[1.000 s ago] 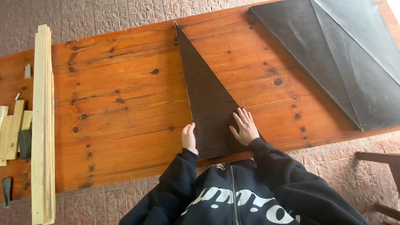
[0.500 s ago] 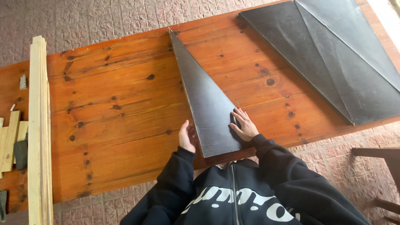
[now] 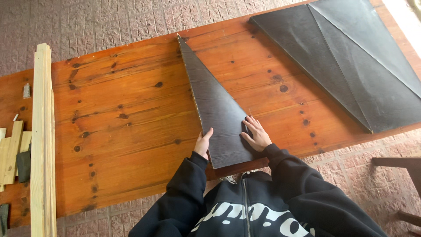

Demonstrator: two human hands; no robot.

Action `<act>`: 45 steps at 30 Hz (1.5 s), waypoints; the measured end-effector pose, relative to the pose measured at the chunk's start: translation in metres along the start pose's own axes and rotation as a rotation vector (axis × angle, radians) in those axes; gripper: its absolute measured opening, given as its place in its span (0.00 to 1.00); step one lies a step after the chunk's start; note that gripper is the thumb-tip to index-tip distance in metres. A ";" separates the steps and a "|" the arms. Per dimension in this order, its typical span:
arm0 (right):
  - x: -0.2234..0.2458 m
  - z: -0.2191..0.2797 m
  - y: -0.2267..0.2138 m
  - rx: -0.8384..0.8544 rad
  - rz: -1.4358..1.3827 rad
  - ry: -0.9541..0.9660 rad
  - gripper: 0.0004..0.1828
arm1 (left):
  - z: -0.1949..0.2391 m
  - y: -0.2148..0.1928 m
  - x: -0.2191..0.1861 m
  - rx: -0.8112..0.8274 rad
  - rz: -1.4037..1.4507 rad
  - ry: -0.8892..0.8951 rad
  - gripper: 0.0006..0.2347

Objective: The person uses a pink sanding block to sand the surface of a dark wooden board placed on a larger wooden table. They move the sanding block back and forth across the board, occasionally repositioning the board to access different areas.

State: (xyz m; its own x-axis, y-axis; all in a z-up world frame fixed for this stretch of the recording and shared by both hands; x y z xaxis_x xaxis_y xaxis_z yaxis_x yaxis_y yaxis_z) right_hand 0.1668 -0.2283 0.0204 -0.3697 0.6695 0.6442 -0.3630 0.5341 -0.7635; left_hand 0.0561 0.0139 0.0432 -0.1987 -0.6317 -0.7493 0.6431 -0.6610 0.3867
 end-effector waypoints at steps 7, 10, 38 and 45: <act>0.001 0.004 0.005 -0.015 0.115 0.023 0.35 | -0.014 -0.021 0.030 0.053 0.014 0.099 0.27; -0.002 0.011 0.003 -0.053 0.071 -0.022 0.33 | -0.024 -0.033 0.055 0.070 -0.007 0.119 0.30; -0.119 0.068 -0.131 -0.133 0.256 0.115 0.31 | 0.002 0.140 0.156 0.056 0.076 0.082 0.27; -0.197 0.075 -0.184 -0.091 0.203 0.049 0.32 | 0.010 0.215 0.212 -0.012 0.058 0.129 0.26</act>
State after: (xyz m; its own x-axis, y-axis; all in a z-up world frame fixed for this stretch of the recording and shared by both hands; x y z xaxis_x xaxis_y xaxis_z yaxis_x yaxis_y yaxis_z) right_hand 0.2419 -0.4974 0.0370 -0.3849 0.7908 0.4758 -0.2056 0.4291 -0.8795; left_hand 0.1450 -0.2656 -0.0271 -0.0648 -0.6105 -0.7893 0.6600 -0.6195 0.4250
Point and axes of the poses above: each hand's wrist, its own z-axis away from the middle knuckle, its own y-axis out of the palm, x = y × z, the point moved 1 cm from there along -z, towards the middle knuckle, and after that the axes turned 9 degrees about y, right-handed, at the moved point
